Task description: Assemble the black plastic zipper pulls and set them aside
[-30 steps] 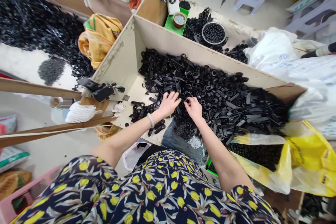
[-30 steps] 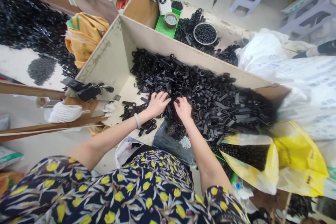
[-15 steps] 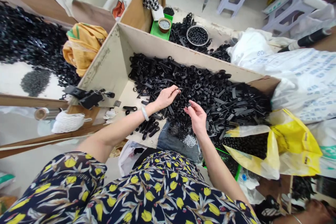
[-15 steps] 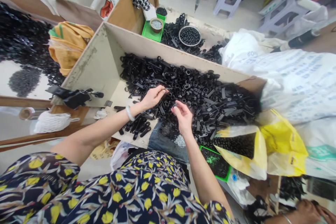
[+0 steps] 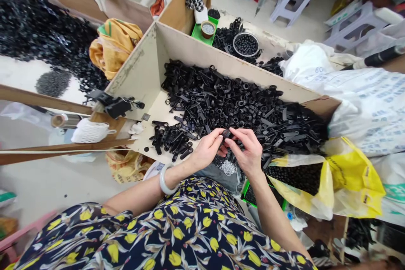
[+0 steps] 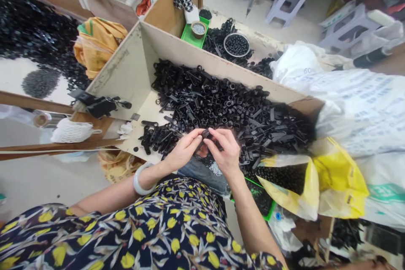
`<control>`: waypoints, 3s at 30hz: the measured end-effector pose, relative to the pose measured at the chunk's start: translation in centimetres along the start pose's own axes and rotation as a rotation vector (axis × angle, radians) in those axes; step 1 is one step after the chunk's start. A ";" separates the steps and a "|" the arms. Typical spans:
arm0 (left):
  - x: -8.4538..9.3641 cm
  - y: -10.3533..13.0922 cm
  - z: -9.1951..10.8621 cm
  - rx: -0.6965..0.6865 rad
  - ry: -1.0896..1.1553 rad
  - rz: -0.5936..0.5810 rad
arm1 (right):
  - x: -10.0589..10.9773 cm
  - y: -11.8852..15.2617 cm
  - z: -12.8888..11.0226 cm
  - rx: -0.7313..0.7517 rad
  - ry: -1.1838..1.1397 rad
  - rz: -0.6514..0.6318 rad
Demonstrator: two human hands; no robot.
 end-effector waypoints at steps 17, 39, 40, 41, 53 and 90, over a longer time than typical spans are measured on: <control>-0.8 2.3 -4.2 0.142 0.200 0.103 | -2.2 3.3 0.4 -0.111 -0.079 -0.076; 19.8 3.9 -14.4 0.168 -1.373 0.742 | -15.2 0.5 18.6 -0.550 0.288 -0.363; 18.8 2.7 -13.6 0.100 -1.394 0.729 | -15.3 0.2 18.9 -0.550 0.299 -0.376; 17.5 1.1 -12.7 0.006 -1.417 0.676 | -15.3 0.0 19.1 -0.549 0.301 -0.386; 7.7 -13.6 -8.3 -0.576 -1.475 -0.247 | -9.9 1.7 17.1 -0.661 -0.190 -0.080; -0.8 1.0 -0.7 0.253 0.431 -0.216 | 0.8 1.8 1.9 -0.266 -0.307 0.084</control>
Point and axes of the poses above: each hand's wrist, its own y-axis away from the middle knuckle, its own x-axis out of the back of the hand, z = x × y, the point moved 7 cm from there along -y, towards the middle knuckle, and after that the axes turned 4 degrees about -y, right-handed, at the moved point
